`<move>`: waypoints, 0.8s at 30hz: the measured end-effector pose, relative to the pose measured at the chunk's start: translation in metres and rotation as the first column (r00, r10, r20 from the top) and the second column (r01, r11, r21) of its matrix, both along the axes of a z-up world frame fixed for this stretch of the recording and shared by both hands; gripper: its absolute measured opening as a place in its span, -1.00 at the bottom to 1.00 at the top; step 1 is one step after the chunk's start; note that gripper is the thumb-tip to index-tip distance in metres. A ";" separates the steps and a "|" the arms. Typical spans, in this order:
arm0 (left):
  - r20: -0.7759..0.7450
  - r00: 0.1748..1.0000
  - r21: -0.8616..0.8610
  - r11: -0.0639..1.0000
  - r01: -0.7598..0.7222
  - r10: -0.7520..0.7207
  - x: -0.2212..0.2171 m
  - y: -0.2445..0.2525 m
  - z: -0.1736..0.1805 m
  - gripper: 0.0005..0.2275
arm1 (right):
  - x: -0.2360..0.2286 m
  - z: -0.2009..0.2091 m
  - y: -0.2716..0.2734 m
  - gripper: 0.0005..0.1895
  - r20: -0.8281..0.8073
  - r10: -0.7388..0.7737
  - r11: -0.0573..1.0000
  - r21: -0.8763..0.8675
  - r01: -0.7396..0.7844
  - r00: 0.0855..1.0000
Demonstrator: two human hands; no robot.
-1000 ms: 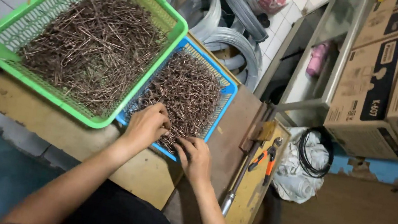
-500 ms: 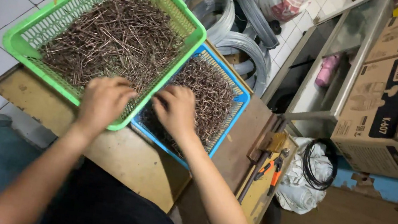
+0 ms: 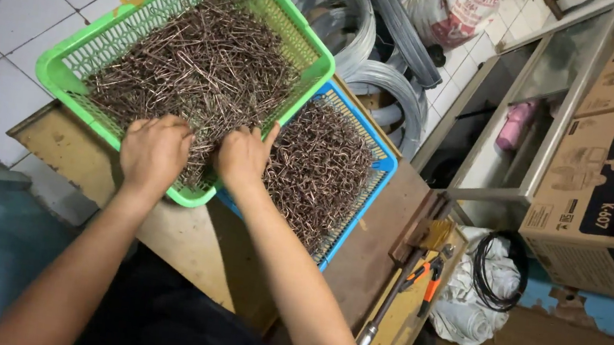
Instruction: Bending metal wires into hooks using a manual jig and sorting them into baskets.
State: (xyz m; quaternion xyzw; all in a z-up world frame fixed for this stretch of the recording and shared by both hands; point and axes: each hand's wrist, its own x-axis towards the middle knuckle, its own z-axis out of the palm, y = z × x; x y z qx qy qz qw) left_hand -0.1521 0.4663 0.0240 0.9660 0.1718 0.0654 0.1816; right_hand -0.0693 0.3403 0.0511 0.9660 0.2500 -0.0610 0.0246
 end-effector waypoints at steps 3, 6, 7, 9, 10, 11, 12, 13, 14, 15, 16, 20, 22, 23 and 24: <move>-0.008 0.999 -0.067 0.997 -0.040 0.039 -0.001 -0.005 0.007 -0.87 | 0.008 -0.005 -0.006 -0.64 -0.086 0.015 1.000 0.026 -0.013 0.996; 0.025 0.999 -0.168 0.986 -0.023 0.028 -0.007 -0.003 0.031 -0.84 | 0.013 -0.016 -0.007 -0.49 -0.106 0.036 0.996 0.087 -0.026 0.994; 0.025 0.999 -0.166 0.986 -0.025 0.030 -0.008 -0.003 0.030 -0.84 | 0.009 -0.005 -0.007 -0.49 -0.106 0.037 0.996 0.088 -0.028 0.994; 0.040 0.999 -0.209 0.978 -0.026 0.035 -0.008 -0.002 0.030 -0.81 | 0.001 0.018 -0.007 -0.54 -0.112 0.148 0.979 0.156 -0.130 0.983; 0.043 0.998 -0.206 0.978 -0.025 0.035 -0.008 -0.001 0.030 -0.81 | 0.005 0.013 -0.007 -0.54 -0.108 0.149 0.979 0.158 -0.131 0.983; 0.093 0.995 -0.227 0.974 -0.004 0.026 -0.008 0.000 0.028 -0.83 | 0.009 0.007 -0.007 -0.57 -0.106 0.237 0.959 0.184 -0.215 0.966; 0.143 0.990 -0.247 0.969 0.018 0.018 -0.009 0.001 0.027 -0.85 | 0.012 0.001 -0.007 -0.61 -0.102 0.324 0.931 0.210 -0.298 0.941; 0.142 0.990 -0.245 0.969 0.020 0.016 -0.011 0.001 0.029 -0.85 | 0.019 -0.013 -0.010 -0.61 -0.101 0.322 0.931 0.212 -0.296 0.941; 0.227 0.974 -0.253 0.966 0.057 0.002 -0.013 0.000 0.031 -0.85 | 0.027 -0.028 -0.013 -0.73 -0.048 0.337 0.902 0.304 -0.307 0.940; 0.312 0.950 -0.260 0.961 0.093 -0.008 -0.013 0.000 0.033 -0.85 | 0.036 -0.042 -0.016 -0.84 0.008 0.347 0.862 0.390 -0.323 0.938; 0.314 0.949 -0.258 0.961 0.094 -0.009 -0.013 0.000 0.037 -0.85 | 0.041 -0.047 -0.016 -0.84 0.011 0.347 0.862 0.390 -0.323 0.938; 0.433 0.897 -0.336 0.940 0.069 0.089 -0.017 -0.002 0.057 -0.85 | 0.053 -0.047 -0.021 -0.86 0.136 0.296 0.680 0.666 -0.308 0.946; 0.428 0.898 -0.327 0.944 0.050 0.101 -0.016 -0.004 0.057 -0.82 | 0.053 -0.027 -0.029 -0.86 0.111 0.263 0.599 0.760 -0.252 0.959; 0.407 0.910 -0.284 0.958 0.045 0.078 -0.014 -0.003 0.052 -0.80 | 0.052 -0.012 -0.031 -0.81 -0.148 0.208 0.540 0.842 0.013 0.967; 0.385 0.921 -0.241 0.970 0.041 0.057 -0.012 -0.002 0.046 -0.78 | 0.051 0.003 -0.033 -0.74 -0.402 0.176 0.462 0.840 0.285 0.899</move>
